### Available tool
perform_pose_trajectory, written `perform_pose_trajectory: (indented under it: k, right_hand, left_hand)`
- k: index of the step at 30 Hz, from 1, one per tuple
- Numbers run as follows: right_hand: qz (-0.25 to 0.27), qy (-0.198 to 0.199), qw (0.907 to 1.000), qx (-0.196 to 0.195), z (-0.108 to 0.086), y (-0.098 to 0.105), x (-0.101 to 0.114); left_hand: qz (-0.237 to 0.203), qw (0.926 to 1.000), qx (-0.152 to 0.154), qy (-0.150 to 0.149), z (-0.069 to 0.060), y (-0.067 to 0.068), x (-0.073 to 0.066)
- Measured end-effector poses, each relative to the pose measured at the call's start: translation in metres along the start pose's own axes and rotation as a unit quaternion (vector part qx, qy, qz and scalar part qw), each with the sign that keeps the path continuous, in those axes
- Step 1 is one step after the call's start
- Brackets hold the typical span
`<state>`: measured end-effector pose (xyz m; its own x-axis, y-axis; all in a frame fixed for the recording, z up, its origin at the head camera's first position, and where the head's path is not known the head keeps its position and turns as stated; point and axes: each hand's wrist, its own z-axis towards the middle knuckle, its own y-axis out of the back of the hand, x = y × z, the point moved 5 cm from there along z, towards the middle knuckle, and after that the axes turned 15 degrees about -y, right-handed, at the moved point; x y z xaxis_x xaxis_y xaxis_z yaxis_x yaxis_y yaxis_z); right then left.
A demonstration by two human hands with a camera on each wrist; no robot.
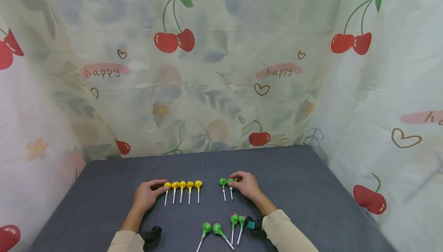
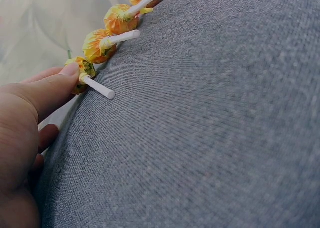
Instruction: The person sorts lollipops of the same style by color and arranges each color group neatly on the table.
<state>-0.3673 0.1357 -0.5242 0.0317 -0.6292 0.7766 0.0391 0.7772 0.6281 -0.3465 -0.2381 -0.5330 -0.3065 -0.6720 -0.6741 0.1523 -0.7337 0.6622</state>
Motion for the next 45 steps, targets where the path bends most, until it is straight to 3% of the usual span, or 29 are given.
perform_pose_trajectory:
  k: [16,26,32,38,45]
  right_hand:
    - [0.043,-0.004,0.9991,-0.004,-0.004,0.007,0.003]
    - [0.059,0.031,0.9978,-0.002,-0.019,0.013,0.008]
    - [0.058,0.038,0.9972,0.027,-0.035,0.012,0.007]
    - [0.069,0.048,0.9925,0.089,-0.05,0.01,0.006]
    - [0.079,0.107,0.9827,0.129,-0.062,0.009,0.0]
  left_hand:
    - [0.002,1.0,-0.005,0.0,0.001,0.001,-0.001]
    - [-0.001,1.0,-0.005,0.003,0.0,0.002,-0.002]
    - [0.008,1.0,-0.004,0.0,0.0,0.002,-0.002]
    - [0.011,0.9999,-0.005,0.001,0.0,0.001,-0.003]
    - [0.013,0.9999,-0.004,-0.001,-0.001,-0.001,-0.003]
